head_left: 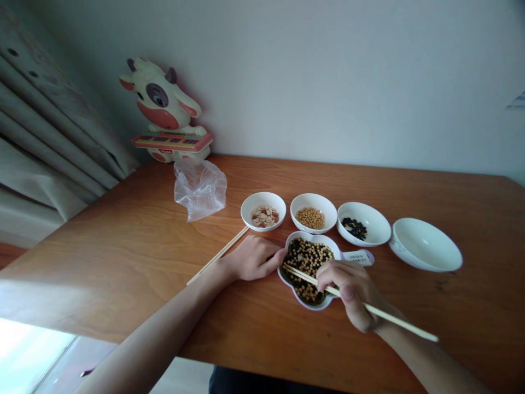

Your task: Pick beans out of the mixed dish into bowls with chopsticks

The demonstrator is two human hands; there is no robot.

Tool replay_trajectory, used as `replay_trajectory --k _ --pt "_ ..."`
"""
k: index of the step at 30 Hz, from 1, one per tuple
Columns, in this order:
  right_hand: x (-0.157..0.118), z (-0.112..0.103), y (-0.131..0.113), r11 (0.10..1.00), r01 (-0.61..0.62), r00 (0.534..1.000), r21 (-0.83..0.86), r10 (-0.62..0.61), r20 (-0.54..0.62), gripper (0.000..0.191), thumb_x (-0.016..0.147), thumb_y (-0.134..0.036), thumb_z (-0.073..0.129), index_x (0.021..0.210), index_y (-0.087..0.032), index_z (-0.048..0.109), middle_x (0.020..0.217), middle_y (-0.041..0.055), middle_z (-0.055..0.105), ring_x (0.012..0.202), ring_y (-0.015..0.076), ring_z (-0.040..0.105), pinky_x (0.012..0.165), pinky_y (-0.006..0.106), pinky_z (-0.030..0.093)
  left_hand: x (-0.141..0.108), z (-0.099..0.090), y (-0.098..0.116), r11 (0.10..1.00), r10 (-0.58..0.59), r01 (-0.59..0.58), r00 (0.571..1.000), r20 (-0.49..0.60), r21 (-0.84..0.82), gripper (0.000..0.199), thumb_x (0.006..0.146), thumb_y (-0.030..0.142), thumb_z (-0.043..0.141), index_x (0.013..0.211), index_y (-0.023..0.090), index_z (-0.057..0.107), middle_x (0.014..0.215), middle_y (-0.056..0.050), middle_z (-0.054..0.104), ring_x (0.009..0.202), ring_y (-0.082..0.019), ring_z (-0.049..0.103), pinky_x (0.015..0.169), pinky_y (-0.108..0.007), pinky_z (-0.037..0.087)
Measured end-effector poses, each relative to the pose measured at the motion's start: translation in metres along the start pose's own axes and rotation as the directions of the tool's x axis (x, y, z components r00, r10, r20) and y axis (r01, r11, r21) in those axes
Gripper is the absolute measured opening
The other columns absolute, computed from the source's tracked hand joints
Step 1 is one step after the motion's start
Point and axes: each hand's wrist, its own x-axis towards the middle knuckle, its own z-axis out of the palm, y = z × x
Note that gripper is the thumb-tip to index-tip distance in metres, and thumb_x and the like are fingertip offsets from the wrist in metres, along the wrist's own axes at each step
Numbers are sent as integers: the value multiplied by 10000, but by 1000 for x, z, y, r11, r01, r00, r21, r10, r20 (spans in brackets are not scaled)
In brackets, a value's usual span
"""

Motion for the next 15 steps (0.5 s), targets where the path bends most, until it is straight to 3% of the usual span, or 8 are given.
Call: replay_trajectory --k 8,15 --pt "4 1 -4 986 109 993 -123 -102 66 615 1115 -591 218 894 -199 637 822 74 724 728 213 664 698 357 470 0 1 -2 1000 4 -4 1000 -3 7 533 1148 416 304 720 173 509 700 -29 632 586 -118 466 648 -287 351" --pt "3 -4 -4 987 110 991 -118 -100 88 617 1112 -601 221 911 -197 642 840 73 728 741 212 672 696 353 464 0 1 -1 1000 3 -3 1000 -2 9 535 1146 411 310 720 171 527 697 -32 637 583 -119 479 644 -286 359"
